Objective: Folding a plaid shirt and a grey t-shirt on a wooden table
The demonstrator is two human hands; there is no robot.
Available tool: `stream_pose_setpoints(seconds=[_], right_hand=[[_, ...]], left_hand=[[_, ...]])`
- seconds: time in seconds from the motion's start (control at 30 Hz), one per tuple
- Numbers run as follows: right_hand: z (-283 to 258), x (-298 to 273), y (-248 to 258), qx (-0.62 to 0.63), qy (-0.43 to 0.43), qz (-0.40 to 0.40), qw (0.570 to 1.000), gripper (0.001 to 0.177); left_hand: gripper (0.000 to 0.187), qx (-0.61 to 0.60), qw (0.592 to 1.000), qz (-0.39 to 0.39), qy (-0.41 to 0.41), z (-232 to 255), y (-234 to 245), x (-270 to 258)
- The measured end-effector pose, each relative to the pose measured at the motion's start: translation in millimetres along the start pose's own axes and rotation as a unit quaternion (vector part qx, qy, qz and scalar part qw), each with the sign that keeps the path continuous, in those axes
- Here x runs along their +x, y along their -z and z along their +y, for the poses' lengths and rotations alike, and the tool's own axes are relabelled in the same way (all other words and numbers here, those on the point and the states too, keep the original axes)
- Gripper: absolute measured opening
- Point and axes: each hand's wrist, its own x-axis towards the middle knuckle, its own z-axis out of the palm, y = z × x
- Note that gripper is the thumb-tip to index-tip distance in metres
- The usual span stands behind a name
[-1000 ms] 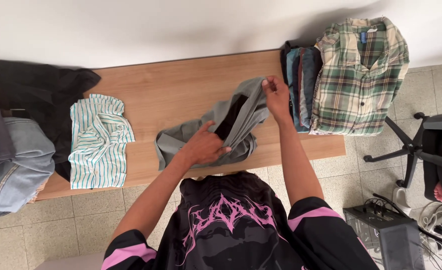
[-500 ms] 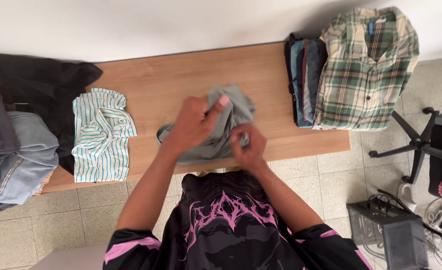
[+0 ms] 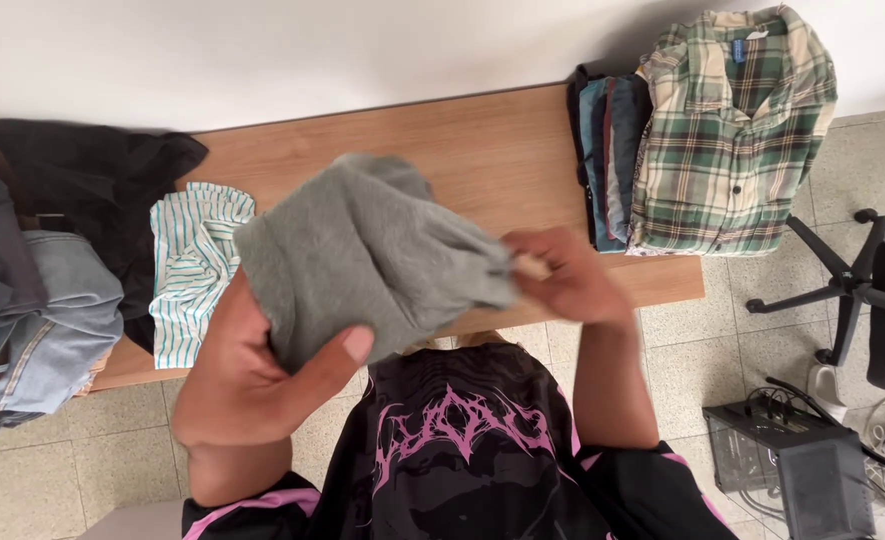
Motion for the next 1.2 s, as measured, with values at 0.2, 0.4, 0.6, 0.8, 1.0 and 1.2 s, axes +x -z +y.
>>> stream_pose_setpoints(seconds=[0.2,0.4,0.6,0.8,1.0,1.2], right_hand=[[86.1,24.4,19.4,-0.066,-0.021,0.226,0.972,0.023],[181.9,14.5,-38.1,-0.187,-0.018,0.309,0.932,0.022],[162.0,18.9,-102.8,0.017,0.001,0.133,0.991,0.021],[386.4,8.4,-170.2,0.149,0.004,-0.045,0.988,0.049],[242.3,52.4,-165.0,-0.555,-0.231,-0.394,0.695,0.047],[232.4,51.5,-177.3,-0.278,-0.328,-0.324,0.843,0.059]], left_hand=[[0.044,0.102,0.992,-0.071,0.034,-109.5,-9.1,17.0],[0.073,0.014,0.969,-0.059,0.240,-203.9,-32.2,18.7],[0.074,-0.178,0.926,-0.013,0.332,-223.6,-44.0,-11.9],[0.075,-0.199,0.948,-0.067,0.239,-275.0,-78.4,-40.8],[0.076,-0.228,0.938,-0.048,0.257,-252.4,-55.0,-31.2],[0.071,-0.314,0.913,-0.009,0.261,-291.6,-47.9,-51.4]])
